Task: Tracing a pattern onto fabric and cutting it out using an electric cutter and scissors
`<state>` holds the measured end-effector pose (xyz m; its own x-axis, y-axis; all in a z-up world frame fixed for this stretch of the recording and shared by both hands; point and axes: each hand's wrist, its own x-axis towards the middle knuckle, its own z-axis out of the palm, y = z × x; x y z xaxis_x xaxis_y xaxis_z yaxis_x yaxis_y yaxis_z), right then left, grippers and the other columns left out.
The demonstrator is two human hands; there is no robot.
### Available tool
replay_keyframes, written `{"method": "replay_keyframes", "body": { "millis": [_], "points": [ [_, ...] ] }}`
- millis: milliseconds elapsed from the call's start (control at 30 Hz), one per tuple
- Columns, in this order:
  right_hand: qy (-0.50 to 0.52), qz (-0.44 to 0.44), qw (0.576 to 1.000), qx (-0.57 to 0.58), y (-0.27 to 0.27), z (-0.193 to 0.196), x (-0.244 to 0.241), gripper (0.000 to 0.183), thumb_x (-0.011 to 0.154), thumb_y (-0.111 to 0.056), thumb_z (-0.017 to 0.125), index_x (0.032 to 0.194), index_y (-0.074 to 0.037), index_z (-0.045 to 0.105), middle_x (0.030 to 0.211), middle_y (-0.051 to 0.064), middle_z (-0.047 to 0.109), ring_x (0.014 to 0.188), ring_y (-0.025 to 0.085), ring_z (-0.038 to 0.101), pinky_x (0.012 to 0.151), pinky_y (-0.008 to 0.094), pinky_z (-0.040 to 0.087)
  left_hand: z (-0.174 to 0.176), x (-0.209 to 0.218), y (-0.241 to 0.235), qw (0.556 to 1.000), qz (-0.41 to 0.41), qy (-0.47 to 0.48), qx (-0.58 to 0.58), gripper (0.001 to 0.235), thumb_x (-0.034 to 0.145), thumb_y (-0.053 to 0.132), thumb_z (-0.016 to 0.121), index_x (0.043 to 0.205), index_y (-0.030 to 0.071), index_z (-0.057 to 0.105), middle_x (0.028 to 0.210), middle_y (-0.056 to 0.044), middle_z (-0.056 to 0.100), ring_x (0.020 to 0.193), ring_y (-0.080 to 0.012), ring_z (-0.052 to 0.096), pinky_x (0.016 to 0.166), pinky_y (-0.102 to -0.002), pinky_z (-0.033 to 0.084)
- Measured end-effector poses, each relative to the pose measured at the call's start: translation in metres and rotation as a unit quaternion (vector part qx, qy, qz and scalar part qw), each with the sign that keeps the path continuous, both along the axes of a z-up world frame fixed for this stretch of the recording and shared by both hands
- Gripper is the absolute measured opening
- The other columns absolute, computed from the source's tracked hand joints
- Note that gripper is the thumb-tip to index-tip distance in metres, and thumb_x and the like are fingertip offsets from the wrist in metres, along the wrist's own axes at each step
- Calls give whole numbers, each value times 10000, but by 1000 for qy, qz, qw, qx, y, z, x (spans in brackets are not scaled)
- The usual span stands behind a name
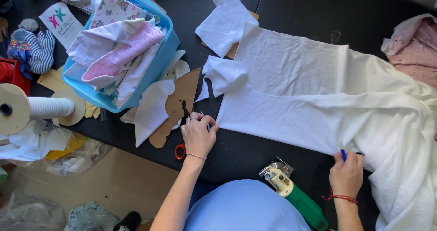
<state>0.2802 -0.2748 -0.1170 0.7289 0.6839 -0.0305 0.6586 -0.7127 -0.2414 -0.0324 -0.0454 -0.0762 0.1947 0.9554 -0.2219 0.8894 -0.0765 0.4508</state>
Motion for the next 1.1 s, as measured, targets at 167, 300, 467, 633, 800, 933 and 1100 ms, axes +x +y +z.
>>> {"method": "replay_keyframes", "body": {
  "millis": [167, 300, 467, 633, 800, 933, 1100],
  "points": [
    [-27, 49, 993, 103, 16, 19, -8, 220, 801, -75, 679, 918, 55, 546, 924, 203, 475, 889, 362, 494, 790, 443, 415, 16, 12, -1, 996, -63, 4, 59, 208, 665, 203, 680, 790, 133, 529, 823, -77, 488, 749, -276, 506, 581, -415, 421],
    [250, -55, 939, 231, 60, 62, -28, 430, 1035, -298, 375, 714, -35, 486, 852, 100, 559, 435, 94, 391, 378, 196, 296, 40, 41, -5, 976, -161, -85, 121, 109, 708, 69, 607, 769, 104, 524, 781, -68, 525, 656, -190, 497, 516, -282, 412],
    [541, -89, 832, 79, 91, 43, -33, 399, 962, -340, 308, 917, 5, 503, 969, 181, 593, 546, 155, 444, 377, 227, 286, 13, 50, -19, 975, -172, -109, 91, 76, 706, 170, 614, 733, 140, 551, 756, -56, 509, 672, -273, 517, 548, -399, 405],
    [480, -66, 874, 22, 83, 44, -38, 354, 968, -314, 350, 960, -15, 539, 943, 127, 592, 598, 172, 467, 420, 256, 351, 27, 4, 4, 977, -73, -78, 184, 97, 727, 145, 624, 813, 108, 600, 898, -63, 526, 747, -232, 505, 647, -375, 384],
    [439, -44, 897, 31, 82, 59, -50, 364, 964, -311, 369, 904, -19, 578, 797, 100, 617, 449, 131, 400, 420, 219, 325, 10, -30, 5, 969, -92, 162, 161, 641, 675, 471, 636, 1157, 76, 486, 1381, -191, 202, 1274, -354, 202, 903, -651, 235],
    [444, -46, 894, 43, 90, 82, -61, 357, 934, -331, 385, 858, -44, 582, 735, 77, 607, 425, 125, 387, 424, 209, 323, 37, -31, 5, 965, -85, 159, 191, 726, 752, 453, 569, 1291, 23, 343, 1391, -130, 250, 1277, -234, 279, 944, -618, 210],
    [515, -53, 846, 127, 94, 96, -70, 346, 925, -281, 402, 818, 3, 569, 770, 142, 629, 496, 107, 418, 393, 190, 265, 104, -38, 17, 886, -49, -148, 437, 186, 833, -122, 505, 929, -3, 611, 995, -99, 615, 888, -210, 624, 845, -397, 492]
  ]
}}
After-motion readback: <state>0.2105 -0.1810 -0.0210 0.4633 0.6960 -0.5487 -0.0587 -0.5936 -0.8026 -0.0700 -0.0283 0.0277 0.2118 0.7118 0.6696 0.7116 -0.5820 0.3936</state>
